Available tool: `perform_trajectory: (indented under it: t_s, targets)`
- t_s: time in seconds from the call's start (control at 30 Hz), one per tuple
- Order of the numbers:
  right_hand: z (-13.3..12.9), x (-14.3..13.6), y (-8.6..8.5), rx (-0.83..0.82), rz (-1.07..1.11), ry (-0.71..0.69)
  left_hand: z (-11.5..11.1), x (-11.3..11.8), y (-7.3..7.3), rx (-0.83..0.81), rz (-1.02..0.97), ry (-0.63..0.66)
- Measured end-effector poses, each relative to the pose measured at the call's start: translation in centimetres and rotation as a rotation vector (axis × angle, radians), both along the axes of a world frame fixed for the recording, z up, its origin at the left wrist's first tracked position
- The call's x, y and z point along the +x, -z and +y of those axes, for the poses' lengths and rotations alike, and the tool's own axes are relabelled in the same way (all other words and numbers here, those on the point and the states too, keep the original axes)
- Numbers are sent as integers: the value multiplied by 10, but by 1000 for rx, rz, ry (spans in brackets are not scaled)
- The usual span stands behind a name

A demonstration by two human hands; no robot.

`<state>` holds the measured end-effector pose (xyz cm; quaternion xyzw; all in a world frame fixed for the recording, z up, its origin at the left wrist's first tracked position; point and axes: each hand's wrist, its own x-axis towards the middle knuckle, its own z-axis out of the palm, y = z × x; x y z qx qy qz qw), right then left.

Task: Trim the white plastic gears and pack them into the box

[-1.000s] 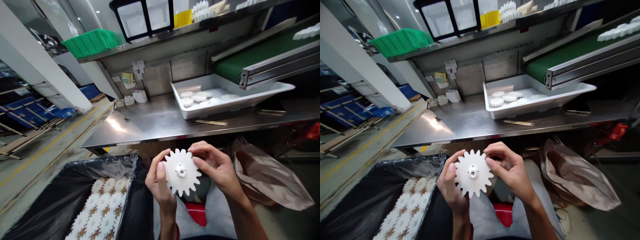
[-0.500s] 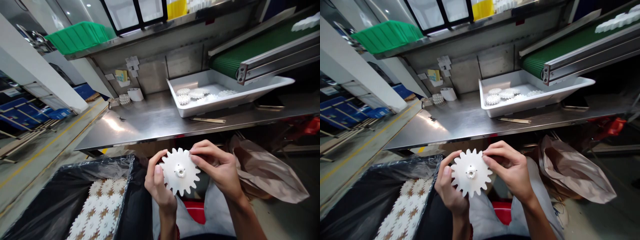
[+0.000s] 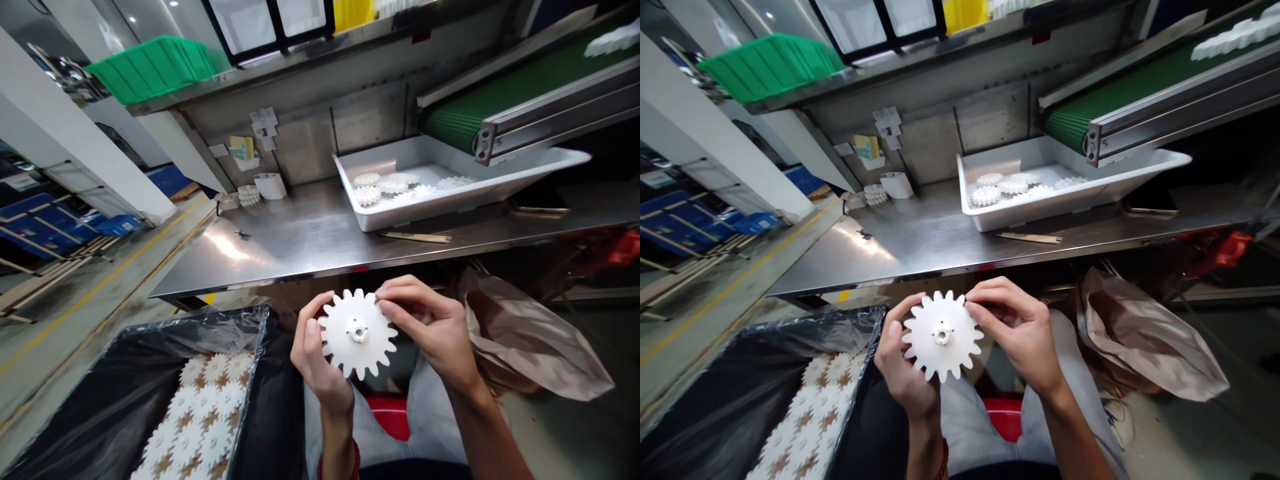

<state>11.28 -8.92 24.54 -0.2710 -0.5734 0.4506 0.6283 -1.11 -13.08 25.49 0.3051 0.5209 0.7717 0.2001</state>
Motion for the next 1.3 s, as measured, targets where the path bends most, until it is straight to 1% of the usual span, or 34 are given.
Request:
perform_trajectory:
  t_s: [0.1,0.3,0.47,0.57,0.63,0.7,0.73,0.8,0.87,0.97,1.03,1.13,1.23,1.3]
  targets:
    - [0,-2,0,-47,17,-48,0,-3,0,-10,-60,37]
    - [0,0,0,-79,15,-125,-2,-8,-3,-40,-158,100]
    - [0,3,3,-137,76,-192,-5,-5,-5,-42,-160,74]
    - [4,2,8,-262,128,-274,-6,-5,-3,-58,-128,63]
    - [8,0,14,-410,93,-375,-5,-6,0,-86,-20,85]
    - [14,-2,21,-546,34,-443,-3,-7,4,-178,199,98]
    - [16,-3,25,-595,19,-440,-2,-7,5,-250,330,97]
    - [20,-5,32,-652,23,-354,-2,-7,6,-421,570,88]
    - [23,-6,37,-682,40,-214,-2,-7,6,-536,767,134]
    - [24,-11,39,-719,63,-70,-1,-11,5,-546,1022,350]
    - [22,-17,37,-734,84,-39,2,-20,1,-563,1145,439]
    - [17,-28,37,-738,80,-96,4,-46,-10,-643,1223,526]
    - [16,-36,47,-722,-46,-263,-6,-91,-24,-721,1163,706]
    - [19,-40,58,-700,-143,-344,-25,-131,-31,-784,1021,760]
